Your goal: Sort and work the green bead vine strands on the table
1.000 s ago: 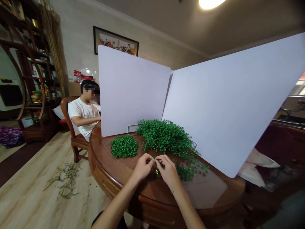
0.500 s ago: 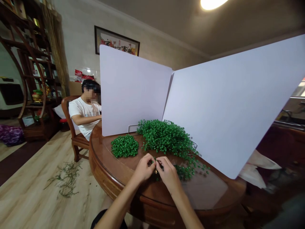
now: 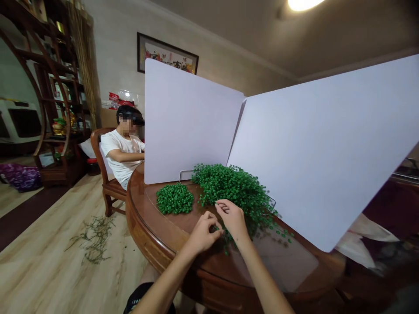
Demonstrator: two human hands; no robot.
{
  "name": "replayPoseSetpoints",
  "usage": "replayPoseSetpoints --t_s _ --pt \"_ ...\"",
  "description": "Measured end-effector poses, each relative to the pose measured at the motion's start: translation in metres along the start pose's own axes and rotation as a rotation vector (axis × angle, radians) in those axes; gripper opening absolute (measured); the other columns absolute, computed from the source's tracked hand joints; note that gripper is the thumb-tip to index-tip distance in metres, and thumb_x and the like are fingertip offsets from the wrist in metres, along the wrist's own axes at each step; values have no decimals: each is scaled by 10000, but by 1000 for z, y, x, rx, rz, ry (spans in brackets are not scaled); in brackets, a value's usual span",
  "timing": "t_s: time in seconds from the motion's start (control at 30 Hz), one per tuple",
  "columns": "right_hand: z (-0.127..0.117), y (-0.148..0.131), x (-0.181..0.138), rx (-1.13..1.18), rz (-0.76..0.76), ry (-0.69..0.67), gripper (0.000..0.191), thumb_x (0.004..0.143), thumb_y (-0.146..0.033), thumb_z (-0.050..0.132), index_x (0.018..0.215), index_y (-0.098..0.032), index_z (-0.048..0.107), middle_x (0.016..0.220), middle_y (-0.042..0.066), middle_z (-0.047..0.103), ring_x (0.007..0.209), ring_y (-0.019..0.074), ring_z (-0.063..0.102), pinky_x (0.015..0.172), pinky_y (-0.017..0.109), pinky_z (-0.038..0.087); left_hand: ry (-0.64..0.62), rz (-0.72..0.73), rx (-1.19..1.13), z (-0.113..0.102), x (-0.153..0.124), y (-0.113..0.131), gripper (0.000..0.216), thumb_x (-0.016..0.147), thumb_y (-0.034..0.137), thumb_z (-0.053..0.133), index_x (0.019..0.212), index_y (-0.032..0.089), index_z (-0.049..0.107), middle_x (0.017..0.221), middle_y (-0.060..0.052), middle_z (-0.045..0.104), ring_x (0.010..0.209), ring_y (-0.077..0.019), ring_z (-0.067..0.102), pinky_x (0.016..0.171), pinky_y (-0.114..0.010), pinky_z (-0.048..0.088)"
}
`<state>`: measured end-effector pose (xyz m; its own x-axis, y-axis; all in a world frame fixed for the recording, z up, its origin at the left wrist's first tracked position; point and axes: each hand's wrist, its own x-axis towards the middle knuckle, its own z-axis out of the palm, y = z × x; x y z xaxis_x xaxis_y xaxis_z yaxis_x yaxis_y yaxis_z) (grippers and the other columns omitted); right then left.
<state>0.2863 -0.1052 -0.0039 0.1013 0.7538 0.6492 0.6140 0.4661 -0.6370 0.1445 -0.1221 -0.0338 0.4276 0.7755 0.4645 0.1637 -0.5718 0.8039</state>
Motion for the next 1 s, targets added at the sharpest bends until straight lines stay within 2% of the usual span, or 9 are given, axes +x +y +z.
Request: replayPoseSetpoints --t_s 0.13,0.23,0.3,0.5,0.57,0.67,0.73,0.93,1.0 --pt "33 -22 21 192 118 -105 172 779 -328 620 877 -193 661 703 33 712 673 191 680 658 308 547 35 2 23 -3 -3 5 101 770 273 690 831 205 734 1093 -69 512 1064 -235 488 973 -337 383" --pt "48 -29 36 373 183 -233 265 776 -338 639 995 -191 657 851 68 747 821 207 704 756 330 553 82 -54 82 -5 -5 9 133 775 330 696 820 214 745 1028 -61 504 1037 -241 466 961 -356 379" --pt "48 -26 41 470 198 -284 311 794 -387 627 1031 -189 661 942 93 746 892 218 702 790 348 552 110 -102 93 -5 -5 10 153 782 355 687 797 210 736 963 -52 501 986 -230 472 925 -350 388" --pt "16 6 27 482 208 -264 430 818 -566 573 931 -166 684 877 102 726 791 227 697 702 350 557 206 -138 58 -6 -4 10 131 812 282 592 742 180 635 770 -18 573 828 -194 509 761 -289 386" --pt "1 14 15 432 182 -268 434 849 -567 541 930 -165 683 865 93 720 781 220 690 721 348 549 247 -165 35 -6 -3 8 150 818 296 573 736 178 615 743 -14 588 794 -187 517 732 -278 385" --pt "-17 15 -6 280 111 -159 415 906 -535 487 921 -172 686 827 72 704 788 210 668 776 332 524 291 -208 2 -5 -2 1 196 813 354 582 729 178 610 735 -13 603 775 -181 537 723 -270 391" --pt "-26 11 -20 204 65 -137 401 935 -505 455 933 -178 687 850 75 699 809 212 661 791 323 518 313 -212 -21 -5 -1 -2 211 806 373 591 720 181 604 730 -12 613 774 -180 553 729 -268 399" --pt "-38 7 -44 24 -168 -416 309 987 -328 404 1122 -249 670 1209 74 647 1154 216 575 1019 381 430 399 -208 -33 -9 -2 4 211 810 362 572 677 198 579 729 -12 641 833 -197 581 787 -287 411" --pt "-38 11 -45 -57 -222 -451 298 984 -281 409 1134 -268 666 1255 61 630 1205 211 543 1051 408 405 446 -212 12 -11 -3 8 185 802 336 574 672 205 576 752 -14 646 889 -208 569 820 -301 402"
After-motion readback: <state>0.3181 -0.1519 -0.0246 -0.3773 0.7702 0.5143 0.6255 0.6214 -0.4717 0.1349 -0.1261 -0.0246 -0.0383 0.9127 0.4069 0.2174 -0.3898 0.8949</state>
